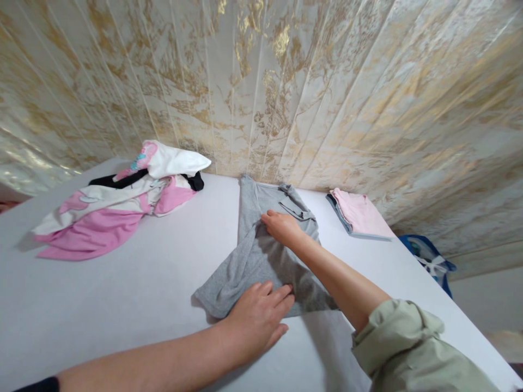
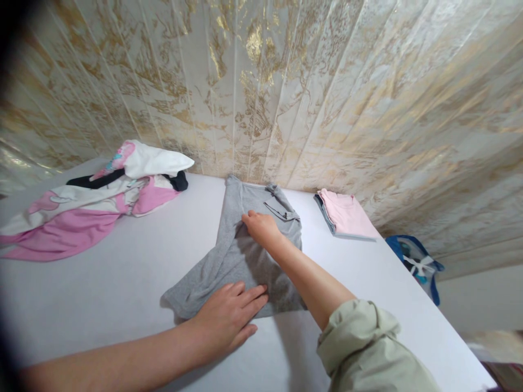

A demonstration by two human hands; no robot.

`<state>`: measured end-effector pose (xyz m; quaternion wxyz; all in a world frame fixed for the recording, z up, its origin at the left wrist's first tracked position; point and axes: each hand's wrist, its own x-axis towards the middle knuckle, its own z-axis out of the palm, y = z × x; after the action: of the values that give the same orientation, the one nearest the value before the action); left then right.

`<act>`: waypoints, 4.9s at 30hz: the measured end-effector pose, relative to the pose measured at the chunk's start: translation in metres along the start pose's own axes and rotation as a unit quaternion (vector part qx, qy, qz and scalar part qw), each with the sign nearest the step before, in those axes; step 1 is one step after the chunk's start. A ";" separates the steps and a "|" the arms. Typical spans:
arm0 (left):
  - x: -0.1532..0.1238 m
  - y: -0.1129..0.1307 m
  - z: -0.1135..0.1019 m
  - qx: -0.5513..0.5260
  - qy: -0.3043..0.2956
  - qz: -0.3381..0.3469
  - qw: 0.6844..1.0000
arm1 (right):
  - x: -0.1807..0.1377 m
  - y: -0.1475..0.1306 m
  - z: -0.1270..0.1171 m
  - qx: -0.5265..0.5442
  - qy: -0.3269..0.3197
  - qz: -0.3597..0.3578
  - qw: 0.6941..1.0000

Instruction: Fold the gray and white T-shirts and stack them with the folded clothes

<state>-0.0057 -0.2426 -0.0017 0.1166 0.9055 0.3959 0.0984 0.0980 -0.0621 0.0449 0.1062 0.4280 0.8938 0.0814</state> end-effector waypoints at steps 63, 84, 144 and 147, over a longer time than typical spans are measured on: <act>-0.013 -0.020 -0.031 0.004 0.012 -0.075 0.997 | -0.104 -0.014 0.013 0.183 0.058 0.054 0.980; -0.025 -0.012 -0.052 0.008 -0.007 -0.096 0.995 | -0.141 -0.034 0.007 0.274 0.049 -0.010 0.960; -0.001 -0.026 0.002 -0.082 -0.040 -0.013 0.996 | 0.046 -0.008 0.033 0.163 0.088 0.064 0.981; -0.001 -0.026 0.003 -0.076 -0.033 -0.008 0.997 | 0.071 0.001 0.041 0.160 0.076 0.113 0.978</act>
<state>-0.0236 -0.2261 -0.0124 0.1987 0.8936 0.3906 0.0967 0.0659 -0.0032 -0.0026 -0.0424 0.5306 0.8463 -0.0189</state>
